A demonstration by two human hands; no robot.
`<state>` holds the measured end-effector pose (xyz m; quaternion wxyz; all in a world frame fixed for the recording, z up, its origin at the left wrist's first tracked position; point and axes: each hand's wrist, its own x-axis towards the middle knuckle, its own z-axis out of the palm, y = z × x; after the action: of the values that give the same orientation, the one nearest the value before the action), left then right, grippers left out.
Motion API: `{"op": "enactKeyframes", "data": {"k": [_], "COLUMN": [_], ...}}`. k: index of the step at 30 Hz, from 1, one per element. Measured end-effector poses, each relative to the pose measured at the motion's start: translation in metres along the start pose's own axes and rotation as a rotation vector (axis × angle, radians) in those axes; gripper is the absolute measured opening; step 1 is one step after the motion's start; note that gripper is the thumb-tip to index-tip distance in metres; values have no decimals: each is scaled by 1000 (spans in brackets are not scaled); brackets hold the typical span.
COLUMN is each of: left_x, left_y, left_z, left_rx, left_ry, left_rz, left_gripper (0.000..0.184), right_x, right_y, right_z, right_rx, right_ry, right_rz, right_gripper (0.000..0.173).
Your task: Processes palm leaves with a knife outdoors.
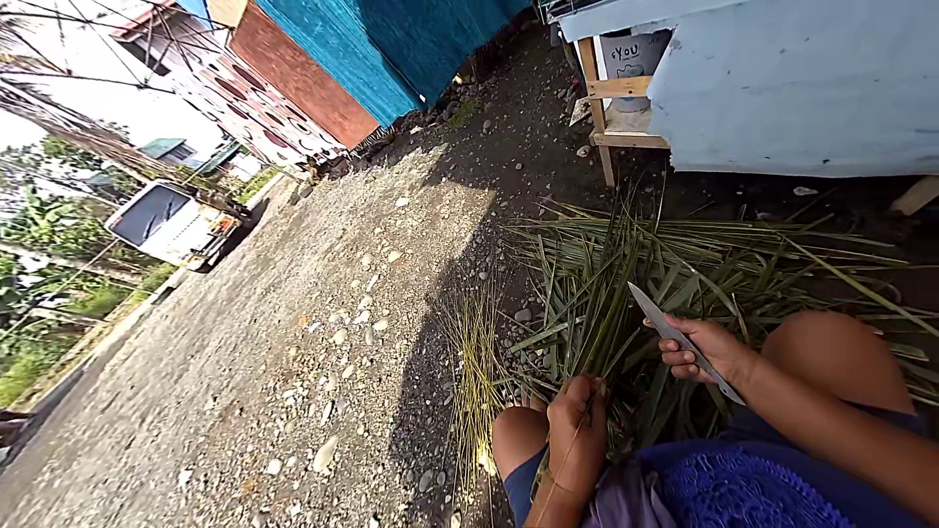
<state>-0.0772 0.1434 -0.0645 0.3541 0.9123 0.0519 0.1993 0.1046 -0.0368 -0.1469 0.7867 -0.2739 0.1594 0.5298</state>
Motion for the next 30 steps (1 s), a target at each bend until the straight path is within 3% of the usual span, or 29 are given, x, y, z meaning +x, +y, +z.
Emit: {"op": "enactKeyframes", "data": {"k": [3, 7, 12, 14, 21, 30], "left_x": [5, 13, 22, 25, 29, 13], "left_y": [13, 6, 0, 4, 15, 20], "left_z": [-10, -11, -4, -2, -9, -16], "left_rx": [132, 270, 321, 328, 413, 416], "left_ry": [28, -14, -89, -121, -208, -112], "left_rz": [117, 185, 313, 394, 576, 649], "left_gripper": [11, 13, 15, 15, 15, 14], "right_x": [6, -11, -47, -55, -60, -33], "right_y": [-14, -4, 13, 18, 27, 7], "right_z": [-19, 0, 35, 46, 54, 43], "right_rx": [-5, -65, -345, -462, -425, -345], "right_ry": [168, 164, -297, -387, -329, -109], "right_rz": [-74, 29, 27, 16, 6, -164], "right_gripper": [36, 31, 29, 32, 30, 26]}}
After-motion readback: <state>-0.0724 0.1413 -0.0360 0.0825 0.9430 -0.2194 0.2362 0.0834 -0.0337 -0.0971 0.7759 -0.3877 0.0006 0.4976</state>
